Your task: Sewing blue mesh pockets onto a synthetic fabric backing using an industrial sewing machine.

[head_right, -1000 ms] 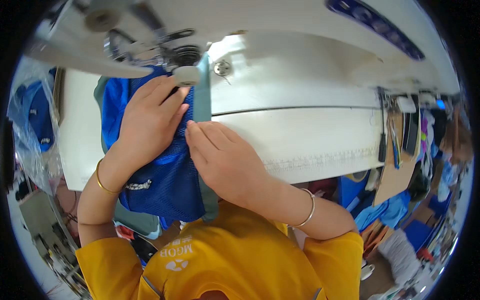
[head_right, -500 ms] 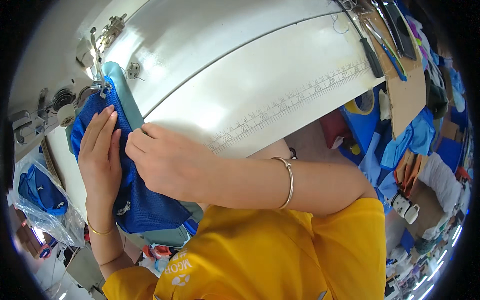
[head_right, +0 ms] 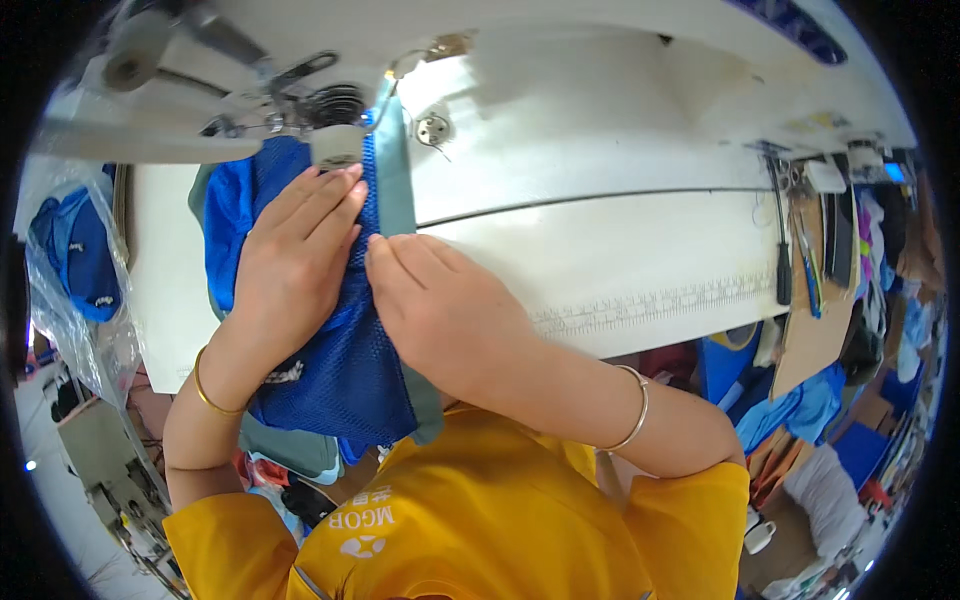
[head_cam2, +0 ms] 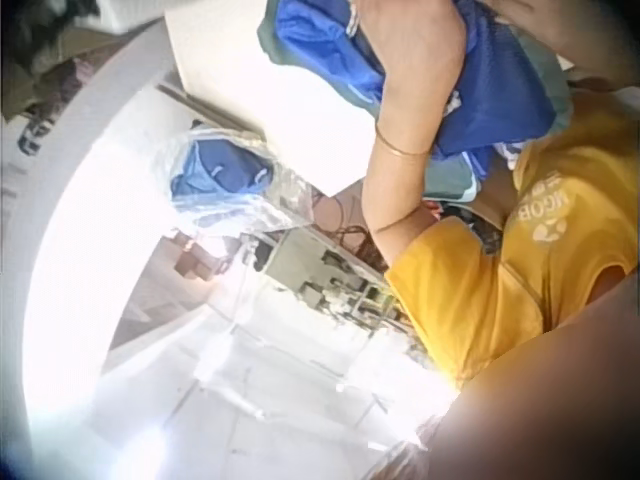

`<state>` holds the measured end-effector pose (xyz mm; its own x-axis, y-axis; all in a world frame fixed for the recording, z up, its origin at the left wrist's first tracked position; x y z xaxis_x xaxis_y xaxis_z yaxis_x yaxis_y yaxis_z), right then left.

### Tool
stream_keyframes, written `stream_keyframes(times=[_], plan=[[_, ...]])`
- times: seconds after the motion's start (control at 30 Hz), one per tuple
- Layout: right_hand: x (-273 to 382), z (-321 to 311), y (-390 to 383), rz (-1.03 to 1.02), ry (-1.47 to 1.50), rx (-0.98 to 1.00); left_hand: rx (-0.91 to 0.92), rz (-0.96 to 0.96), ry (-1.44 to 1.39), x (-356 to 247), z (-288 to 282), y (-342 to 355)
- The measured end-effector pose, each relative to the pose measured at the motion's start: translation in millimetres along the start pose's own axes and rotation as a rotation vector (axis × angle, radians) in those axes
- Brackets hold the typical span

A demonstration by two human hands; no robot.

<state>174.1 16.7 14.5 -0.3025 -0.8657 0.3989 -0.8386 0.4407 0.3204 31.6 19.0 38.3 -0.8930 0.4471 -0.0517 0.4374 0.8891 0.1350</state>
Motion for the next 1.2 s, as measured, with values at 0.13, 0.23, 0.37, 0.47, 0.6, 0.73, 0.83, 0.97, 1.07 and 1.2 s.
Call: stream_keyframes(times=[0.13, 0.23, 0.37, 0.47, 0.6, 0.73, 0.83, 0.97, 1.07, 1.2], plan=[[-3.9, -1.8, 5.1, -0.022, -0.043, 0.010, -0.048, -0.012, -0.048, 5.0, 4.0, 1.2], [-9.4, -2.3, 9.2, -0.040, -0.074, 0.038, -0.068, -0.014, -0.018, 9.4, 5.2, 6.2], [-17.1, -4.2, 17.0, -0.035, -0.064, 0.061, -0.138, 0.012, 0.005, 15.1, 5.6, 11.6], [-21.1, -4.4, 22.6, -0.023, -0.057, 0.098, -0.155, -0.008, -0.040, 20.9, 8.9, 14.4], [-28.7, -4.0, 30.3, 0.014, -0.018, 0.042, -0.139, -0.033, -0.030, 27.3, 8.4, 22.4], [-32.9, -6.5, 35.8, -0.040, -0.071, -0.067, -0.134, -0.007, 0.015, 20.0, -8.4, 21.3], [-35.9, -7.7, 35.3, -0.026, -0.072, -0.036, -0.104, 0.059, -0.067, 7.4, -22.0, 6.3], [-34.7, -5.7, 33.1, -0.034, -0.118, -0.015, 0.034, 0.073, -0.273, 14.5, -18.2, -1.6], [-35.8, -4.9, 31.9, -0.044, -0.118, -0.036, 0.074, 0.107, -0.324, 19.4, -16.1, -2.9], [-33.6, -6.1, 28.6, -0.039, -0.118, -0.033, 0.072, 0.148, -0.184, 15.5, -11.6, -0.6]])
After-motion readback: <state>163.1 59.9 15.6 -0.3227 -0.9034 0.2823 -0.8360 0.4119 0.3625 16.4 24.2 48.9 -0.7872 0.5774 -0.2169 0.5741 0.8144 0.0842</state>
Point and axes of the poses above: each hand's wrist, its own y-axis towards the middle knuckle, its own z-axis out of the palm, x = y × z, the point moved 5 cm from there along y, towards the middle knuckle, and after that the axes turned 9 degrees about x, right-handed, at the moved point
